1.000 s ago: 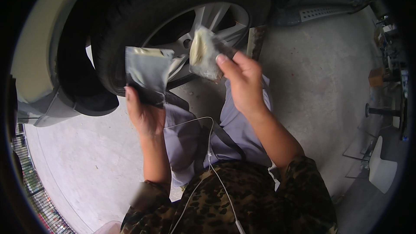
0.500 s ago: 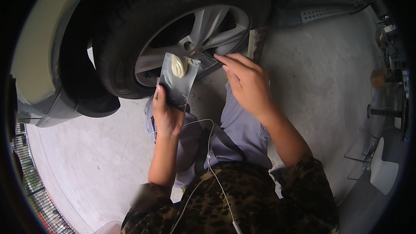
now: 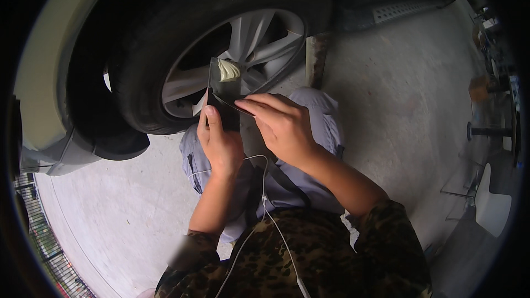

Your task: The person applies body filler to the front fender of a car using a putty knife, spreading it evenly over the surface. They then use a sanding block to smooth the applied filler.

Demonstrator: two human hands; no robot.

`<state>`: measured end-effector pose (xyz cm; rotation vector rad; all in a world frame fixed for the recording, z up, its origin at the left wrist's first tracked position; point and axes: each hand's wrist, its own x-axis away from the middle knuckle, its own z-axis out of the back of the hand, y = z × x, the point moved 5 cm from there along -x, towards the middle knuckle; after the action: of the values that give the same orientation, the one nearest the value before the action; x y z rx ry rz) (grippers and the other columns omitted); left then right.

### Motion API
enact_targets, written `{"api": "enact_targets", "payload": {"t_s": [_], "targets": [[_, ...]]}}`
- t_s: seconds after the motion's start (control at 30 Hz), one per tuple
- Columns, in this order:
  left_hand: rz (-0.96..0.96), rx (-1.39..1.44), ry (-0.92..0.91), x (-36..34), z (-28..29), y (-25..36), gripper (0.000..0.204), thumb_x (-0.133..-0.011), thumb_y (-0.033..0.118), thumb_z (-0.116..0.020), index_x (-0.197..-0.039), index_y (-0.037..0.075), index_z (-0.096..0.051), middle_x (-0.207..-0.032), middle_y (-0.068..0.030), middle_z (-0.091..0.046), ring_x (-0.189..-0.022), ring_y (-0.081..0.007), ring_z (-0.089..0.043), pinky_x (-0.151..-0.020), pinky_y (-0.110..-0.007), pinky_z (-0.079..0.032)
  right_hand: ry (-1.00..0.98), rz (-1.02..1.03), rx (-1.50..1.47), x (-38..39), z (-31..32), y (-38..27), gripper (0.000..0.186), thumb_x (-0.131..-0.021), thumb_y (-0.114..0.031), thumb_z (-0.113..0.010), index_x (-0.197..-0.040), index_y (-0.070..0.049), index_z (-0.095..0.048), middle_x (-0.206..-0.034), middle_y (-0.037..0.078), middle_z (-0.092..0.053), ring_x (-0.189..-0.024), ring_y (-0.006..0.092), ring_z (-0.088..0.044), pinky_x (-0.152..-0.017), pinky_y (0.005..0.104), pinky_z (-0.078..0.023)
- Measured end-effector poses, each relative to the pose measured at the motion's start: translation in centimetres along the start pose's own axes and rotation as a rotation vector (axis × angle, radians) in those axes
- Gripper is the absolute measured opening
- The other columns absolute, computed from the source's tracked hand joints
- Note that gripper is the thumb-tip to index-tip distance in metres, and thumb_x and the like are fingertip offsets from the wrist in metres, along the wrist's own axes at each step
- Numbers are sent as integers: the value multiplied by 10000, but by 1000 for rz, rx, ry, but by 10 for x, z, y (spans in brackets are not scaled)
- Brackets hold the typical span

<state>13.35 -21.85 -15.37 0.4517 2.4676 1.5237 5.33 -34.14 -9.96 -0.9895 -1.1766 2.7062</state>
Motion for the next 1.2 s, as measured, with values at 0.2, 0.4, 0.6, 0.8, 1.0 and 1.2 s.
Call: {"api": "enact_targets", "payload": {"t_s": [0.2, 0.4, 0.6, 0.8, 1.0, 1.2], "targets": [[-157, 331, -41, -17, 14, 42, 536, -1142, 351, -491, -1493, -54, -497, -1469, -160, -601, -1338, -262, -590, -1166, -411, -429, -95, -543, -854, -1, 21, 46, 270, -1061, -75, -622, -1279, 70, -688, -1076, 25, -737, -950, 65, -644, -842, 244, -523], [30, 481, 28, -22, 30, 46, 569, -1125, 377, -515, -1551, 3, -457, -1590, -116, -511, -1463, -265, -484, -1258, -423, -338, 55, -529, -1075, -55, 78, 43, 261, -1031, -108, -651, -1247, 30, -702, -1097, 21, -738, -969, 65, -644, -852, 252, -511], [105, 519, -87, -17, 17, 32, 563, -1127, 374, -512, -1517, -31, -485, -1543, -138, -555, -1420, -276, -532, -1233, -426, -378, 188, -279, -890, -121, 165, 21, 263, -1046, -78, -599, -1255, 66, -668, -1133, 90, -743, -1023, 128, -694, -924, 297, -548], [105, 509, -96, -17, 15, 35, 521, -1124, 337, -524, -1492, -32, -511, -1520, -135, -581, -1403, -274, -553, -1224, -431, -394, 335, 26, -608, -181, 226, -5, 311, -1055, -52, -572, -1314, 97, -659, -1104, 34, -731, -969, 58, -624, -867, 246, -525], [110, 475, -140, -12, 1, 40, 557, -1088, 347, -602, -1493, -26, -519, -1510, -130, -593, -1401, -264, -557, -1228, -425, -391, 523, 304, -228, -221, 262, -41, 273, -1022, -11, -561, -1240, 37, -718, -1051, 87, -760, -902, 134, -681, -826, 277, -540], [120, 411, -173, -3, -9, 39, 603, -1062, 369, -637, -1506, -15, -501, -1520, -127, -581, -1406, -268, -548, -1228, -424, -383, 789, 616, 316, -241, 255, -72, 254, -876, 27, -659, -1085, -47, -783, -1048, 75, -768, -915, 301, -729, -782, 386, -586]]}}
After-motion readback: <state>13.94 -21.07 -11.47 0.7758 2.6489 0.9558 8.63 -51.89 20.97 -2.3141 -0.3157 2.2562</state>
